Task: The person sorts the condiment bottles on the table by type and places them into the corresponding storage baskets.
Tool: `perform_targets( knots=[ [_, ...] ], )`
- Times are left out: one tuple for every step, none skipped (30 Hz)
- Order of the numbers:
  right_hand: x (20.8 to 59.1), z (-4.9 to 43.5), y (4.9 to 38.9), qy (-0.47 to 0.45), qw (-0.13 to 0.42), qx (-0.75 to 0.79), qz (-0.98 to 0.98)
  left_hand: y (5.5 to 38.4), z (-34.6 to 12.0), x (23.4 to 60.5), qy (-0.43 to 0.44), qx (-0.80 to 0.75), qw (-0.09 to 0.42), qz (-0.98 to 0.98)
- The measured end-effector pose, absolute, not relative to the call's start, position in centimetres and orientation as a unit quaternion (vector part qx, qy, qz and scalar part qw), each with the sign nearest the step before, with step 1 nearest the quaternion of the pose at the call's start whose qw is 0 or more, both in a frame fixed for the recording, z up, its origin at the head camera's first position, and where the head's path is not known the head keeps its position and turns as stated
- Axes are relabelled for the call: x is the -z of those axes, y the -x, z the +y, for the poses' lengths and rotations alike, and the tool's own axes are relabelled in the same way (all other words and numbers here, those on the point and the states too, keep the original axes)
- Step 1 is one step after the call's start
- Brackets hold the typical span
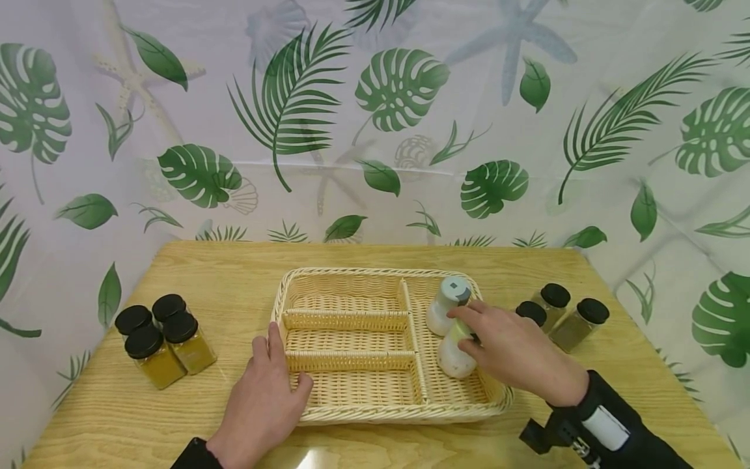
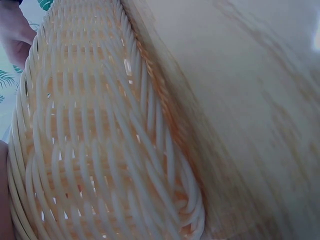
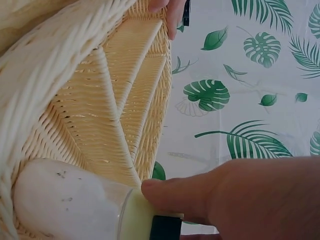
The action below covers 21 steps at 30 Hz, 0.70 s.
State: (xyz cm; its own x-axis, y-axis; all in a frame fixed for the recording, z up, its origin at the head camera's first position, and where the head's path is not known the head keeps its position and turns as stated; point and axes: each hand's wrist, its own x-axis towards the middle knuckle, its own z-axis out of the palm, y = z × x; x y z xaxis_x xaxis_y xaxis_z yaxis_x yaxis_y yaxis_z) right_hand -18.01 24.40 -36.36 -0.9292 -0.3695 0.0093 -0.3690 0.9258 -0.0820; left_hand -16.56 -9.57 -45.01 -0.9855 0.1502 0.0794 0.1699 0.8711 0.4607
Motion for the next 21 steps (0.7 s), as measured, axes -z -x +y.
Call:
perform_targets(
  knots=[
    [36.3, 24.4, 18.0, 0.186, 0.006, 0.042, 0.982, 16.5, -9.6, 45.0, 0.084, 0.241, 0.021, -0.967],
    [36.2, 24.5, 17.9, 0.182, 0.008, 0.043, 0.982, 16.5, -9.5, 45.0, 0.084, 0.240, 0.022, -0.967],
    [36.0, 24.6, 17.8, 0.180, 0.010, 0.044, 0.983, 16.5, -9.5, 45.0, 0.085, 0.240, 0.022, -0.967],
    [35.9, 24.6, 17.8, 0.176, 0.009, 0.046, 0.983, 16.5, -9.5, 44.9, 0.085, 0.241, 0.021, -0.967],
    [35.8, 24.7, 17.7, 0.173, 0.008, 0.048, 0.984, 16.5, -9.5, 44.9, 0.085, 0.241, 0.020, -0.967],
    [35.6, 24.9, 17.6, 0.171, 0.005, 0.049, 0.984, 16.5, -9.5, 44.9, 0.085, 0.242, 0.019, -0.966],
    [35.5, 25.0, 17.5, 0.170, 0.001, 0.052, 0.984, 16.5, -9.5, 44.8, 0.085, 0.242, 0.017, -0.966],
    [35.4, 25.2, 17.5, 0.170, -0.003, 0.053, 0.984, 16.5, -9.5, 44.8, 0.084, 0.243, 0.016, -0.966],
    [35.3, 25.4, 17.4, 0.171, -0.009, 0.054, 0.984, 16.5, -9.5, 44.8, 0.085, 0.243, 0.014, -0.966],
    [35.2, 25.6, 17.4, 0.172, -0.013, 0.056, 0.984, 16.5, -9.5, 44.8, 0.085, 0.243, 0.014, -0.966],
    [35.2, 25.8, 17.4, 0.171, -0.014, 0.056, 0.984, 16.5, -9.5, 44.8, 0.084, 0.242, 0.014, -0.967],
    [35.1, 26.0, 17.4, 0.170, -0.016, 0.055, 0.984, 16.6, -9.5, 44.8, 0.084, 0.241, 0.015, -0.967],
    [35.0, 26.1, 17.4, 0.168, -0.016, 0.057, 0.984, 16.6, -9.6, 44.8, 0.084, 0.241, 0.016, -0.967],
    [34.9, 26.3, 17.4, 0.166, -0.015, 0.056, 0.984, 16.6, -9.6, 44.9, 0.083, 0.240, 0.016, -0.967],
    [34.8, 26.5, 17.3, 0.165, -0.016, 0.055, 0.985, 16.6, -9.6, 44.9, 0.082, 0.240, 0.016, -0.967],
    [34.7, 26.6, 17.3, 0.162, -0.017, 0.054, 0.985, 16.6, -9.6, 44.9, 0.081, 0.240, 0.016, -0.967],
    [34.5, 26.8, 17.3, 0.159, -0.019, 0.054, 0.986, 16.6, -9.6, 45.0, 0.081, 0.240, 0.015, -0.967],
    [34.3, 27.0, 17.2, 0.158, -0.025, 0.054, 0.986, 16.6, -9.6, 45.0, 0.081, 0.240, 0.015, -0.967],
    [34.1, 27.3, 17.2, 0.157, -0.029, 0.055, 0.986, 16.6, -9.6, 45.0, 0.081, 0.241, 0.014, -0.967],
    [34.0, 27.6, 17.1, 0.156, -0.035, 0.053, 0.986, 16.6, -9.6, 44.9, 0.081, 0.241, 0.013, -0.967],
    [33.8, 27.9, 17.1, 0.154, -0.041, 0.053, 0.986, 16.6, -9.6, 44.9, 0.082, 0.241, 0.014, -0.967]
  ],
)
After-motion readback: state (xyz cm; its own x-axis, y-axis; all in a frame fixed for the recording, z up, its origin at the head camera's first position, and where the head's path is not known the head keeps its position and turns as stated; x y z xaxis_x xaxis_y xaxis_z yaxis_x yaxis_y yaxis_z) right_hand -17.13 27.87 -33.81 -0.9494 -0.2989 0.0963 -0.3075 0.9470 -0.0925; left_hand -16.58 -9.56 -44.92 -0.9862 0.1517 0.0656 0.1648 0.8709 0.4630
